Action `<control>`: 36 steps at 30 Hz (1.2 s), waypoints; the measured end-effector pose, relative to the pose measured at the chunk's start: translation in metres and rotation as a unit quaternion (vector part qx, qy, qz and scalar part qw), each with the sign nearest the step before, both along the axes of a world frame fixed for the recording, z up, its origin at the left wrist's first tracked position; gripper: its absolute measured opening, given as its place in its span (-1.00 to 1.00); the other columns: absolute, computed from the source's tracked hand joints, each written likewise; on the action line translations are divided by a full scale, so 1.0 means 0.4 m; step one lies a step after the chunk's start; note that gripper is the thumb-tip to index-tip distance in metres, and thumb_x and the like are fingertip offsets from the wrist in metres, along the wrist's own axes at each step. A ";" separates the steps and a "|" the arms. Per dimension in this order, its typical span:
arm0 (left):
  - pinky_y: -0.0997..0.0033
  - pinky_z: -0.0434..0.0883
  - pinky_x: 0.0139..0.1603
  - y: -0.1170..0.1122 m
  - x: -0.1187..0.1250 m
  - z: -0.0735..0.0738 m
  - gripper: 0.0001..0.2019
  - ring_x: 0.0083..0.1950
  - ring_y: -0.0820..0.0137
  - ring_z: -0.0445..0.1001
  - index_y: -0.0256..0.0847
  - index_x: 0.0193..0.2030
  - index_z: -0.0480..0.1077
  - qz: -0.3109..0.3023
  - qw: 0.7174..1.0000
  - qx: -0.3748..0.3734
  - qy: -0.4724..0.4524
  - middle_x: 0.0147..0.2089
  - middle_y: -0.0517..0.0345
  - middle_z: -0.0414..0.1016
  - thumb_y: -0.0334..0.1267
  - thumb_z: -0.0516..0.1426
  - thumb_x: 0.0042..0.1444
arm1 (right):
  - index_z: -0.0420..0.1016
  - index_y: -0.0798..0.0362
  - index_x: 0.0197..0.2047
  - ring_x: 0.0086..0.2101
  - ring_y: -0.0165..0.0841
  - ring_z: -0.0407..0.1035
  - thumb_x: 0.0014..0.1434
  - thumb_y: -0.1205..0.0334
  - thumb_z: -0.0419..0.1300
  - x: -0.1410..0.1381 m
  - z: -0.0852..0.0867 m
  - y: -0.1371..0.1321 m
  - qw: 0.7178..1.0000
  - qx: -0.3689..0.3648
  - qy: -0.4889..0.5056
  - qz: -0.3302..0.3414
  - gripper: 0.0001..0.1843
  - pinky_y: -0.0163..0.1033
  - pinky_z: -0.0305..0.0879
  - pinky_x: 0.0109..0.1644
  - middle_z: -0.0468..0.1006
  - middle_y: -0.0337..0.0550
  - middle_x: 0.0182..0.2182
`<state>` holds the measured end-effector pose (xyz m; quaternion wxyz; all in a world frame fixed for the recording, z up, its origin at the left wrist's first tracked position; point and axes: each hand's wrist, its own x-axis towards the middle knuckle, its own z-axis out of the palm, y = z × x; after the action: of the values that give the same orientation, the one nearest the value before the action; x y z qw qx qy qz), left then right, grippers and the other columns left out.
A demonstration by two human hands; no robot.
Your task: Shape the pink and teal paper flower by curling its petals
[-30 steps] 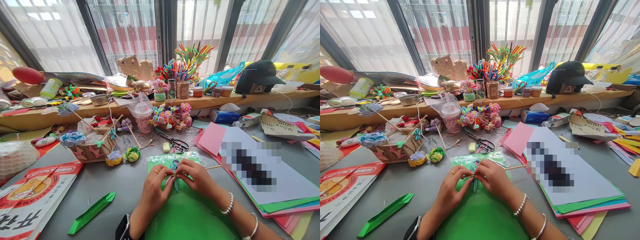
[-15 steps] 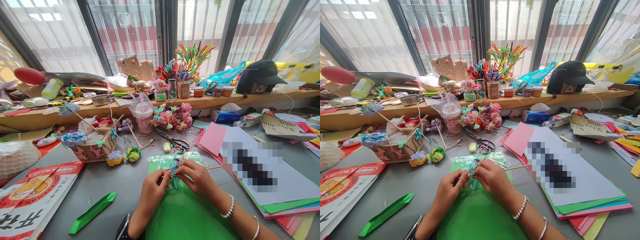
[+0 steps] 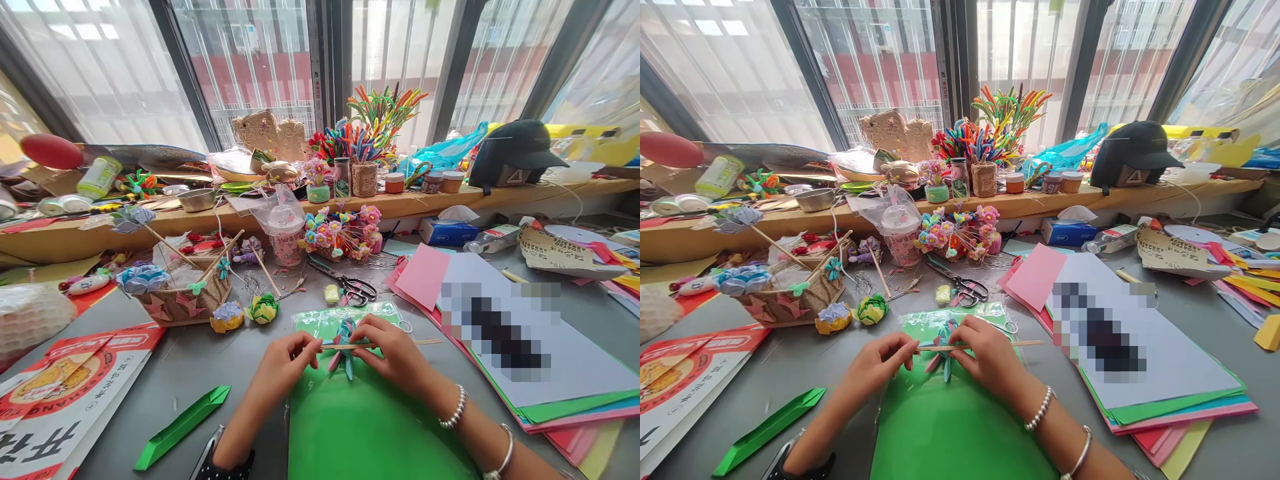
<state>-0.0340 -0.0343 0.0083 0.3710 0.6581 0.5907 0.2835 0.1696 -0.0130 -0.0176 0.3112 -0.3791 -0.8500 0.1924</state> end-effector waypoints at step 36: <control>0.38 0.30 -0.33 -0.020 0.049 -0.041 -0.81 -0.40 0.39 0.45 -0.15 -0.30 0.44 -0.054 0.884 0.398 0.238 -0.42 0.16 0.52 -0.32 -0.01 0.14 | 0.37 0.06 -0.34 -0.40 -0.38 0.29 0.11 0.39 0.11 -0.013 0.002 -0.011 0.996 0.085 -0.014 0.005 -0.94 -0.32 0.24 -0.36 0.39 -0.18 -0.43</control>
<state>-0.0142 -0.0423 -0.0081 -0.0589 0.8291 0.4624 0.3087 0.1643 -0.0175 -0.0167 0.3296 -0.3498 -0.8693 0.1153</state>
